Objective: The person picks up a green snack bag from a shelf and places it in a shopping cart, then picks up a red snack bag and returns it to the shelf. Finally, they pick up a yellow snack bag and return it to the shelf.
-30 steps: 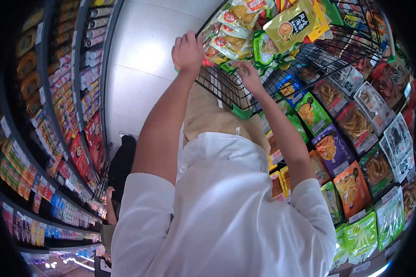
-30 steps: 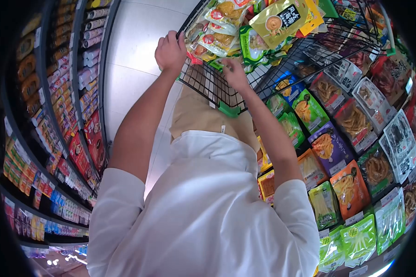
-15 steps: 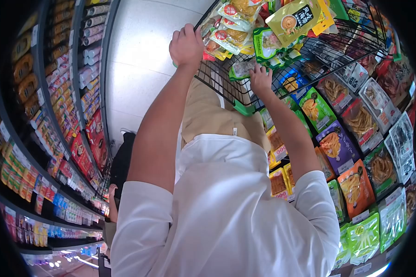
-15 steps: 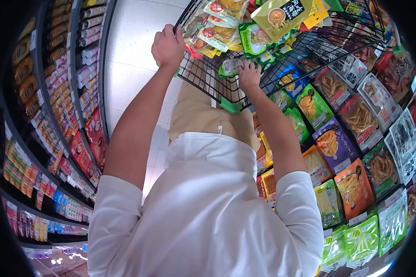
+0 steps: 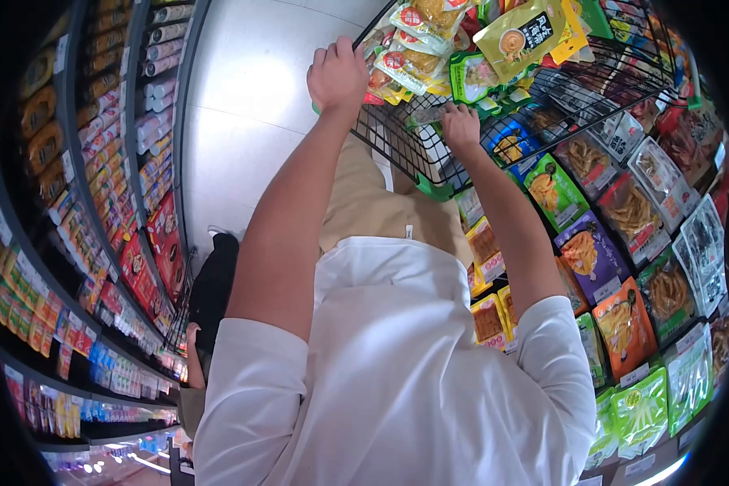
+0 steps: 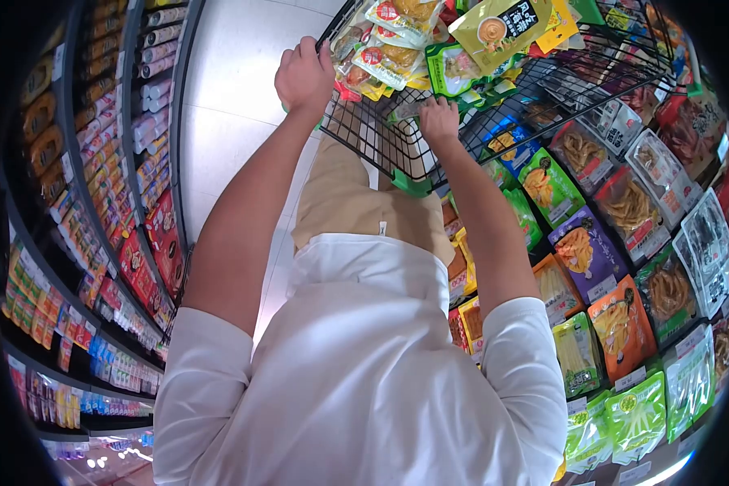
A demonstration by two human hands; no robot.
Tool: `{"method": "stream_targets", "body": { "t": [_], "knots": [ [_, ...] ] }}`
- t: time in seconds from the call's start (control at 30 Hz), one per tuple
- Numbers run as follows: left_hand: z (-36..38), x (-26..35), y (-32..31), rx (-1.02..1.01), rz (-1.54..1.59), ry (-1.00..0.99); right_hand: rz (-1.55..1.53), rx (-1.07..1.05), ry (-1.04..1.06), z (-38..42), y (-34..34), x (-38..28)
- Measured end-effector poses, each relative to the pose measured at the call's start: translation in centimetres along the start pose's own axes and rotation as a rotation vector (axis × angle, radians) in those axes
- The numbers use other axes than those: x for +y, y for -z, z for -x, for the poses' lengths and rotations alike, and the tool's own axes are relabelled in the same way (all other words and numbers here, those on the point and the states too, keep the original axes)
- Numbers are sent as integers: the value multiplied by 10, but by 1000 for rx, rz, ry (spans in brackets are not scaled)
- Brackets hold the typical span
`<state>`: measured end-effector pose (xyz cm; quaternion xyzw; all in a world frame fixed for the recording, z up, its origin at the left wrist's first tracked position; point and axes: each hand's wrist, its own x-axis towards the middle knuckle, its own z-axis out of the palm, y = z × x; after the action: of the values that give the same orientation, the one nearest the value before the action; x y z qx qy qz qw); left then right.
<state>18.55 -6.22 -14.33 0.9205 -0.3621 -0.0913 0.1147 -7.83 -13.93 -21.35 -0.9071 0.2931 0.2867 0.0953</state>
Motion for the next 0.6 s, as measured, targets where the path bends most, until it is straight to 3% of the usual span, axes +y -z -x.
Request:
{"method": "stream_targets", "body": {
  "t": [0.13,0.23,0.33,0.37,0.47,0.6],
  "knots": [
    [0,-2,-1,22,25,-18,-83,-110,72,7,5,9],
    [-1,-3,-1,52,38,-28,-234,-264,-10,-10,7,3],
    [1,-3,-3,29,35,-20,-927,-242,-412,-50,-2,-5],
    [1,-3,-4,15,27,-10,-1093,-99,-505,-56,2,-13],
    [1,-4,-5,-4,25,0,-1454,-59,-680,-85,-27,-24],
    [0,-3,-4,-21,29,7,-1533,-146,-673,-81,-4,-42]
  ]
}}
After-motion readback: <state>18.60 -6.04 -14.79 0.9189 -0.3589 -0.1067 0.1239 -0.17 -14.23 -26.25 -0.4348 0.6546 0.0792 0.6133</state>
